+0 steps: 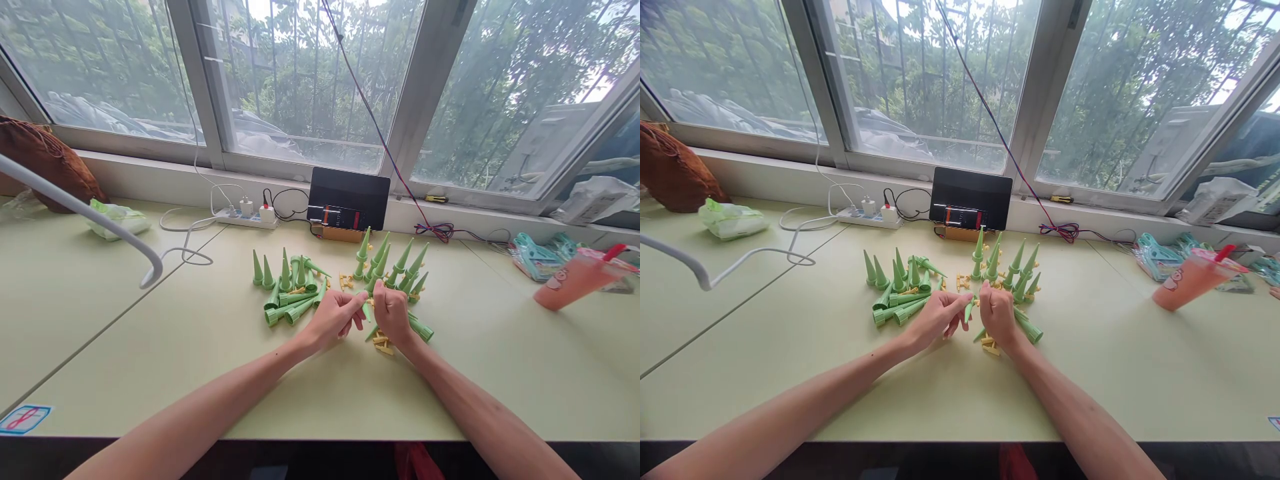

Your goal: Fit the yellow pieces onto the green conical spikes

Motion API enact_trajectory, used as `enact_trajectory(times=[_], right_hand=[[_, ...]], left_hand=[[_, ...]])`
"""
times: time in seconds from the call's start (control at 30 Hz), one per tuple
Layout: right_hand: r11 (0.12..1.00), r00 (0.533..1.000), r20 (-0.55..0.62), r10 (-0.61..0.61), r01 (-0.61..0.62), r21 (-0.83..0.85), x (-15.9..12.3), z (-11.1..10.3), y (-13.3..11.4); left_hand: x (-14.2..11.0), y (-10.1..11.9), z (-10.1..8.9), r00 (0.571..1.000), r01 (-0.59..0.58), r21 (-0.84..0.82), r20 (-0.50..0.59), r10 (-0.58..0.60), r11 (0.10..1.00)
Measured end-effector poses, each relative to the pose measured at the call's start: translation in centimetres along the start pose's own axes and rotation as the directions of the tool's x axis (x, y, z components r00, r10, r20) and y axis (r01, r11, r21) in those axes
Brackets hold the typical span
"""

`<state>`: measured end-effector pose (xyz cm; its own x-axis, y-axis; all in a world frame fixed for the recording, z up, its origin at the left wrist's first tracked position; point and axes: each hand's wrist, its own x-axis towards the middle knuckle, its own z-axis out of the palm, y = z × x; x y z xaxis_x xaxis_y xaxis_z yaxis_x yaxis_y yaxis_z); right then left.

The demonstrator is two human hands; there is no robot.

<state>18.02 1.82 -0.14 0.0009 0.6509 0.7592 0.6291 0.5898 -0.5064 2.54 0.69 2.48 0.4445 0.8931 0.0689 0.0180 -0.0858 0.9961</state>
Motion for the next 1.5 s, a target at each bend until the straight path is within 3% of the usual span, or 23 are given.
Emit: enact_trajectory(times=[1.07,1.3,1.5], right_hand=[[0.995,0.996,0.019,0.09,-0.091,0.05,0.2,0.0,0.1],[0.993,0.995,0.026,0.094,-0.095,0.063,0.1,0.0,0.0],[0.977,0.984,0.026,0.174,-0.176,0.122,0.1,0.1,-0.2]], left_hand=[[0.3,-0.5,-0.2,0.974,-0.2,0.287,-0.041,0.221,0.937],[0.2,-0.8,-0.2,0.961,-0.234,0.379,-0.05,0.273,0.895],[0.1,-1.2,-0.1,0.931,-0.286,0.467,-0.07,0.358,0.837]])
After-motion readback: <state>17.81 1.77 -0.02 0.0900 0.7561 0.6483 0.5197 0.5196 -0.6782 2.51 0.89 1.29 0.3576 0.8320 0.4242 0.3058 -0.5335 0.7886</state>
